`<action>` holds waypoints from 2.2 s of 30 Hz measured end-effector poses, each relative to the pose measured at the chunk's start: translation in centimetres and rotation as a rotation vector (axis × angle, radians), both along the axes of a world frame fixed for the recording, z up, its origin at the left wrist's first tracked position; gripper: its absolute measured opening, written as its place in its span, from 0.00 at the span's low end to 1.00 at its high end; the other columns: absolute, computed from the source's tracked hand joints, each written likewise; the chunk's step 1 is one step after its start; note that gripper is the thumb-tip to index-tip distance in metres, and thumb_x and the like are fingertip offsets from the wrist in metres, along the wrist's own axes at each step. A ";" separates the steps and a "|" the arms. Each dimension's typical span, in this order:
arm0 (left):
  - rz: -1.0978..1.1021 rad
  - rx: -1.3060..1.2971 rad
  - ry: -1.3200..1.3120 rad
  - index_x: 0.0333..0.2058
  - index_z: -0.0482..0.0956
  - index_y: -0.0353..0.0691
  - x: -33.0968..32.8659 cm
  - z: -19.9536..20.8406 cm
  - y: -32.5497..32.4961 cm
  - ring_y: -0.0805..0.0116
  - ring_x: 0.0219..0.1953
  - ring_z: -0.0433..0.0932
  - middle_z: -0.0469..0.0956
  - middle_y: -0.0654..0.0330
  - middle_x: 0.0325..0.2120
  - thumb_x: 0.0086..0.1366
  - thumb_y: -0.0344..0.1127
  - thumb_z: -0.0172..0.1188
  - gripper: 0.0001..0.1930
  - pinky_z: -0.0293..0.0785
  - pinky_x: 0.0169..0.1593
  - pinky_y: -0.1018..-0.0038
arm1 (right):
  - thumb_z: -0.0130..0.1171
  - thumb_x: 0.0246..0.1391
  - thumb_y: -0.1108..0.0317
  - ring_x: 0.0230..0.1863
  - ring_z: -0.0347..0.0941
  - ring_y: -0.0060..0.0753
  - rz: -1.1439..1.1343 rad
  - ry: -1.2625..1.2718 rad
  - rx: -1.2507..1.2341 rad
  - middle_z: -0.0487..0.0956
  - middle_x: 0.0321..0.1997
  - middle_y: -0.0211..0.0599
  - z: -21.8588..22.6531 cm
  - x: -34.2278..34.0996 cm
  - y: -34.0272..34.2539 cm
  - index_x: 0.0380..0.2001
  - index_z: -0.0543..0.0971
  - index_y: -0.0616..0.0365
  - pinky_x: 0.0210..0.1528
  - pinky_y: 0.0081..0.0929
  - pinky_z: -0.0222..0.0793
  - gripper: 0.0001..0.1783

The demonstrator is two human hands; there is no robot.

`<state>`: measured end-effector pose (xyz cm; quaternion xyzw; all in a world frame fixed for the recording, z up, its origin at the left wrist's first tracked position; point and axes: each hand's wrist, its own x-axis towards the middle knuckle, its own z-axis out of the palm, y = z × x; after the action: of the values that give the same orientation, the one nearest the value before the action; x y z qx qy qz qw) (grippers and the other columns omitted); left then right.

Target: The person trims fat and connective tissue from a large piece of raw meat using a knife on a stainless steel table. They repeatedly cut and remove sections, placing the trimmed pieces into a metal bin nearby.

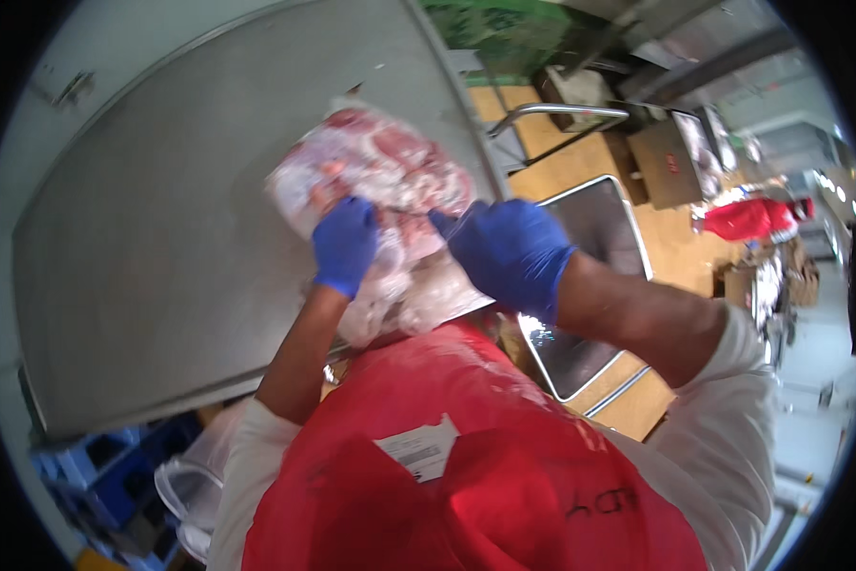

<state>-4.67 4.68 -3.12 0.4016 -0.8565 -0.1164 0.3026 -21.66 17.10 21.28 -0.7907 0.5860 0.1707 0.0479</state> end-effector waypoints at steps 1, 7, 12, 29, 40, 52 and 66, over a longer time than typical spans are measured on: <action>0.041 0.058 0.033 0.32 0.79 0.42 1.0 -0.2 0.5 0.47 0.37 0.82 0.81 0.50 0.32 0.69 0.38 0.58 0.08 0.77 0.43 0.52 | 0.57 0.61 0.65 0.35 0.85 0.45 0.071 0.045 0.026 0.85 0.34 0.45 0.4 1.2 -1.4 0.59 0.79 0.56 0.34 0.44 0.80 0.23; 0.086 0.045 0.024 0.34 0.82 0.45 2.0 0.8 0.3 0.49 0.31 0.82 0.82 0.54 0.31 0.69 0.38 0.59 0.06 0.79 0.35 0.55 | 0.60 0.59 0.68 0.40 0.86 0.51 0.354 0.021 0.051 0.87 0.35 0.43 1.7 -0.3 -12.1 0.36 0.86 0.54 0.44 0.44 0.82 0.07; 0.064 0.074 0.014 0.33 0.81 0.44 1.8 1.3 0.0 0.49 0.33 0.83 0.82 0.53 0.32 0.69 0.37 0.59 0.07 0.79 0.36 0.53 | 0.63 0.64 0.64 0.46 0.85 0.47 0.072 -0.165 0.487 0.87 0.47 0.49 0.8 -4.9 -16.6 0.58 0.85 0.46 0.52 0.37 0.78 0.20; -0.090 0.032 0.091 0.29 0.77 0.44 2.4 -1.6 -1.2 0.47 0.33 0.79 0.77 0.50 0.27 0.66 0.32 0.58 0.06 0.74 0.40 0.53 | 0.61 0.54 0.71 0.39 0.84 0.52 -0.167 -0.211 0.019 0.85 0.37 0.47 -4.3 -0.6 1.1 0.57 0.79 0.54 0.39 0.45 0.81 0.25; -0.073 0.192 0.006 0.43 0.84 0.35 3.6 0.5 0.1 0.43 0.41 0.82 0.84 0.45 0.40 0.68 0.33 0.60 0.10 0.77 0.46 0.55 | 0.61 0.60 0.58 0.46 0.86 0.48 0.287 -0.004 0.148 0.89 0.44 0.39 0.8 0.5 -13.9 0.41 0.90 0.49 0.43 0.45 0.79 0.13; -0.069 0.197 -0.039 0.41 0.84 0.35 4.6 1.2 -1.0 0.40 0.41 0.81 0.83 0.45 0.39 0.70 0.35 0.58 0.11 0.77 0.46 0.52 | 0.59 0.59 0.61 0.46 0.83 0.53 -0.028 -0.331 0.275 0.87 0.43 0.41 -3.3 -7.4 -9.4 0.45 0.86 0.44 0.48 0.46 0.77 0.13; -0.106 0.231 0.065 0.40 0.85 0.37 4.6 -0.7 -1.0 0.43 0.38 0.82 0.83 0.46 0.35 0.68 0.35 0.61 0.09 0.77 0.45 0.53 | 0.64 0.52 0.61 0.39 0.87 0.49 0.154 -0.155 -0.041 0.88 0.33 0.40 0.0 -0.1 -7.6 0.31 0.89 0.48 0.39 0.43 0.81 0.08</action>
<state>-0.04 3.67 -3.77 0.3841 -0.8470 -0.2432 0.2755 -21.73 9.53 21.23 -0.8449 0.5215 0.1002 0.0637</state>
